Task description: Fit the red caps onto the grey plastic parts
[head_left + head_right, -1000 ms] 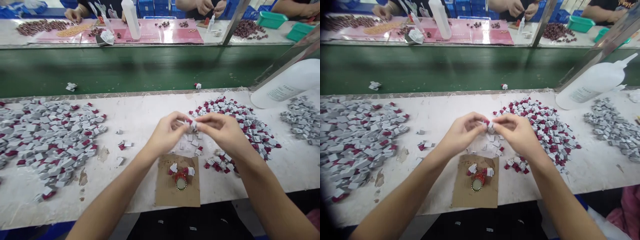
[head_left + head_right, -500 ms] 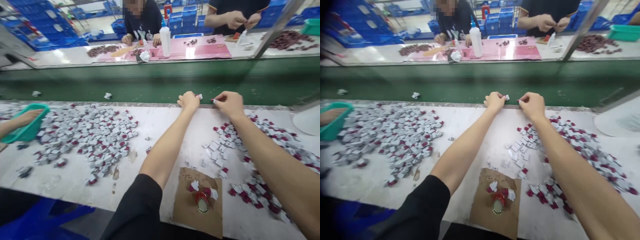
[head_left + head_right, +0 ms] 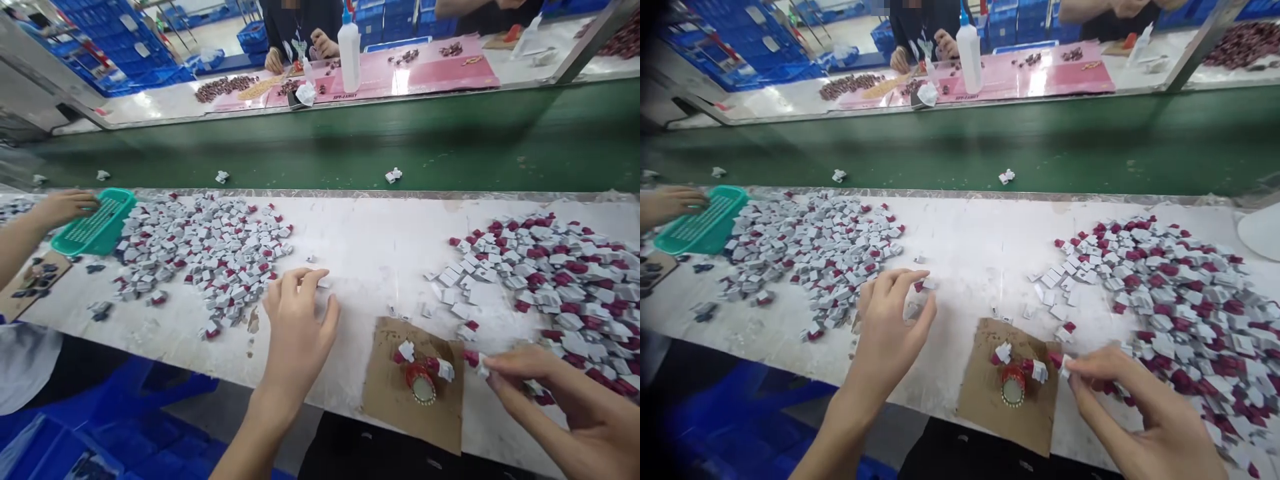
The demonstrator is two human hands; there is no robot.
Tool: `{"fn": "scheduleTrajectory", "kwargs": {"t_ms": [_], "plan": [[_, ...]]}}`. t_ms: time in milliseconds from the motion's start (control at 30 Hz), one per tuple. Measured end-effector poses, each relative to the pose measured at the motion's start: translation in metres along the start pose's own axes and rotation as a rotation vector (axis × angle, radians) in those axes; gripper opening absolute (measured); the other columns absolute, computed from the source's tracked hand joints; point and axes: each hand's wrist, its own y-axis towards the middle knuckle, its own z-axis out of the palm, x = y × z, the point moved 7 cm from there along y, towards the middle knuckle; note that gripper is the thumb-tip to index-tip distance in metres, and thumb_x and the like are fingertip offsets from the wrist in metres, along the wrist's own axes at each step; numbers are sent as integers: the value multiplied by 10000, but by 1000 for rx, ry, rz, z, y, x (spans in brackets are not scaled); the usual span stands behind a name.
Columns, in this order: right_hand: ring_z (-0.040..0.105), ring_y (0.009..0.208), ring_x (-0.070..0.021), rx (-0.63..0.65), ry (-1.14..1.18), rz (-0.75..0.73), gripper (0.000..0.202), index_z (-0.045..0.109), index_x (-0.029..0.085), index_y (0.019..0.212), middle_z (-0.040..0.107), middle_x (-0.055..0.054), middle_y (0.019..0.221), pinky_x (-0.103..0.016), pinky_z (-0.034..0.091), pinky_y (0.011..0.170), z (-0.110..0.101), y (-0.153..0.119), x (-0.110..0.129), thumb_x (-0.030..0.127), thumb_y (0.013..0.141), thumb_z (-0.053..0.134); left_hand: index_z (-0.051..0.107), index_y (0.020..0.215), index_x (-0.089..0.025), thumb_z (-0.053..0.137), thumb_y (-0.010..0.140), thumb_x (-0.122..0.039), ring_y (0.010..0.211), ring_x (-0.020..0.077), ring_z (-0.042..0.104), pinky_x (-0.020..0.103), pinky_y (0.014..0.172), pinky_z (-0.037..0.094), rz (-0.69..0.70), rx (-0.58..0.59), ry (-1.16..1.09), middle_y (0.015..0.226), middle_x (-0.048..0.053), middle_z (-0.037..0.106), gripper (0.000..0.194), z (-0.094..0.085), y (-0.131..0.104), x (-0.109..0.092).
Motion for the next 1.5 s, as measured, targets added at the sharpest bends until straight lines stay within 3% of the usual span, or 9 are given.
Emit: {"fn": "scheduleTrajectory", "kwargs": {"t_ms": [133, 300, 433, 567, 667, 867, 1233, 1400, 1500], "plan": [[848, 839, -332, 58, -46, -7, 145, 853, 356, 1077, 863, -31, 1006, -405, 733, 652, 14, -26, 2, 333, 933, 861, 705, 1327, -225, 730, 992, -361, 1244, 462, 620, 631, 1027, 522, -87, 18, 101, 1289, 183, 685, 362, 1, -17, 24], [844, 837, -253, 66, -3, -80, 99, 784, 326, 1060, 850, -15, 990, -300, 717, 690, 23, -33, 29, 246, 1002, 782, 703, 1075, -244, 644, 1036, -349, 967, 337, 734, 502, 904, 598, -179, 48, -167, 1032, 95, 754, 126, 15, -33, 47], [843, 906, -220, 129, 30, -91, 161, 737, 311, 1086, 833, -16, 1035, -271, 698, 760, 33, -33, 43, 154, 1046, 740, 721, 1078, -245, 683, 1034, -343, 876, 269, 719, 411, 803, 601, -127, 29, -285, 999, 57, 745, 114, 19, -36, 27], [829, 905, -214, 202, 32, -104, 195, 733, 286, 1110, 798, -42, 1034, -284, 673, 752, 46, -33, 48, 100, 1075, 688, 711, 1081, -255, 668, 1024, -210, 747, 208, 666, 343, 711, 575, -36, 143, -388, 893, 9, 696, 84, 35, -40, -6], [802, 826, -203, 201, 18, -110, 180, 738, 259, 1066, 765, -53, 979, -292, 648, 708, 52, -33, 52, 101, 1091, 655, 694, 1058, -249, 663, 1012, -143, 765, 200, 686, 329, 716, 585, 9, 209, -441, 899, 9, 698, 119, 45, -43, -19], [768, 801, -198, 193, -34, -136, 174, 737, 233, 1032, 754, -63, 950, -300, 624, 684, 54, -32, 59, 87, 1077, 654, 691, 1100, -236, 643, 1039, -125, 858, 219, 725, 348, 758, 609, 26, 249, -429, 982, 32, 713, 135, 50, -45, -22], [735, 815, -202, 219, -87, -186, 196, 707, 226, 1037, 738, -59, 946, -342, 619, 712, 55, -30, 62, 40, 1063, 650, 727, 1138, -195, 636, 1038, -103, 820, 194, 703, 355, 769, 615, 57, 200, -395, 1008, 46, 684, 162, 54, -44, -27], [747, 821, -205, 201, -65, -194, 207, 739, 235, 1022, 769, -53, 945, -352, 616, 708, 48, -28, 65, 42, 1050, 670, 734, 1113, -230, 650, 1044, -183, 878, 211, 724, 358, 766, 612, -31, 264, -548, 1003, 42, 726, 119, 51, -40, -31], [778, 844, -198, 178, 97, -77, 194, 801, 273, 998, 801, -30, 944, -321, 630, 710, 43, -21, 57, 95, 1040, 735, 751, 1094, -238, 707, 1037, -252, 927, 212, 749, 357, 820, 628, -114, 371, -785, 1013, 39, 768, 73, 56, -36, -41]]}}
